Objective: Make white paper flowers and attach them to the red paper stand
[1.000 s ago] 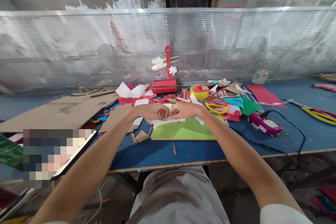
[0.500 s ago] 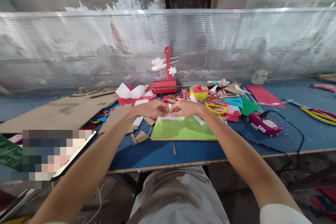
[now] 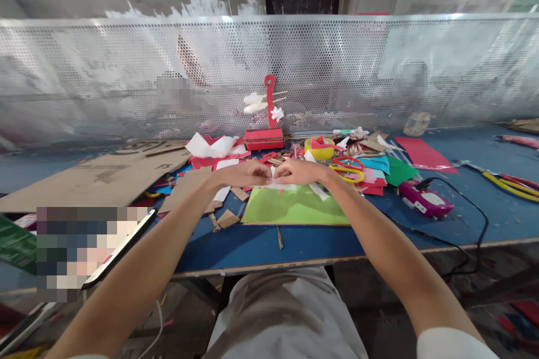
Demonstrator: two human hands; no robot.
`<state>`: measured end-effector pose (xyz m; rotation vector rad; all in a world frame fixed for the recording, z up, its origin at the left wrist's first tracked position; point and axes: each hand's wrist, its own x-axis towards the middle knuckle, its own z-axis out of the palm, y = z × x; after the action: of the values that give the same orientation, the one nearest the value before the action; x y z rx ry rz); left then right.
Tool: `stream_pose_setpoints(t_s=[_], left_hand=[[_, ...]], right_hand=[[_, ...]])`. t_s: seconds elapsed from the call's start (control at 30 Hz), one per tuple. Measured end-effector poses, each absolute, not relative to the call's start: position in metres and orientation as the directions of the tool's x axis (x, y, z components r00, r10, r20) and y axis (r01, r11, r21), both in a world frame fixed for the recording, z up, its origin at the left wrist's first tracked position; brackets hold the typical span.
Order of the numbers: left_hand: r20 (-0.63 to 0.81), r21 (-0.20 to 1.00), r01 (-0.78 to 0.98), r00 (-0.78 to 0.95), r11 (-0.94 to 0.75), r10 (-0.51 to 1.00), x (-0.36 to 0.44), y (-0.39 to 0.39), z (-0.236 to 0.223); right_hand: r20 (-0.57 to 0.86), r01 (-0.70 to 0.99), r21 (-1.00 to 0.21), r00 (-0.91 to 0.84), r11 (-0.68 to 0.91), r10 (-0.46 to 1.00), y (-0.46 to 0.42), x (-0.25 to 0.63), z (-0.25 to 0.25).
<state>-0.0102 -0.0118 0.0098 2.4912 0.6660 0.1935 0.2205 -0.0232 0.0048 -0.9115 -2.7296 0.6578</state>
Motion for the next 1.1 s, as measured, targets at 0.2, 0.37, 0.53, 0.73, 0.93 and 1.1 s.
stream_pose_setpoints(t_s=[0.2,0.37,0.53,0.73,0.93,1.1], left_hand=[[-0.004,0.630,0.398,0.860,-0.667,0.510,-0.011,-0.012,0.010],[0.033,0.694,0.405,0.808,-0.596,0.588,-0.011,-0.012,0.010],[0.075,0.702,0.427,0.753,-0.571,0.654,-0.013,-0.012,0.010],[0.066,0.791,0.402,0.694,-0.462,0.717,-0.012,-0.013,0.012],[0.068,0.841,0.354,0.681,-0.409,0.729,-0.009,-0.018,0.013],[0.062,0.868,0.324,0.683,-0.378,0.728,-0.008,-0.020,0.014]], right_hand=[[0.066,0.497,-0.566,-0.768,0.658,0.637,-0.033,0.218,0.009],[0.234,0.502,-0.425,-0.743,0.753,0.627,-0.043,0.209,0.011],[0.359,0.555,-0.274,-0.699,0.785,0.619,-0.043,0.203,0.010],[0.441,0.508,-0.233,-0.705,0.829,0.556,-0.038,0.211,0.014],[0.524,0.449,-0.218,-0.695,0.867,0.492,-0.032,0.217,0.013],[0.522,0.417,-0.231,-0.709,0.879,0.474,-0.034,0.218,0.014]])
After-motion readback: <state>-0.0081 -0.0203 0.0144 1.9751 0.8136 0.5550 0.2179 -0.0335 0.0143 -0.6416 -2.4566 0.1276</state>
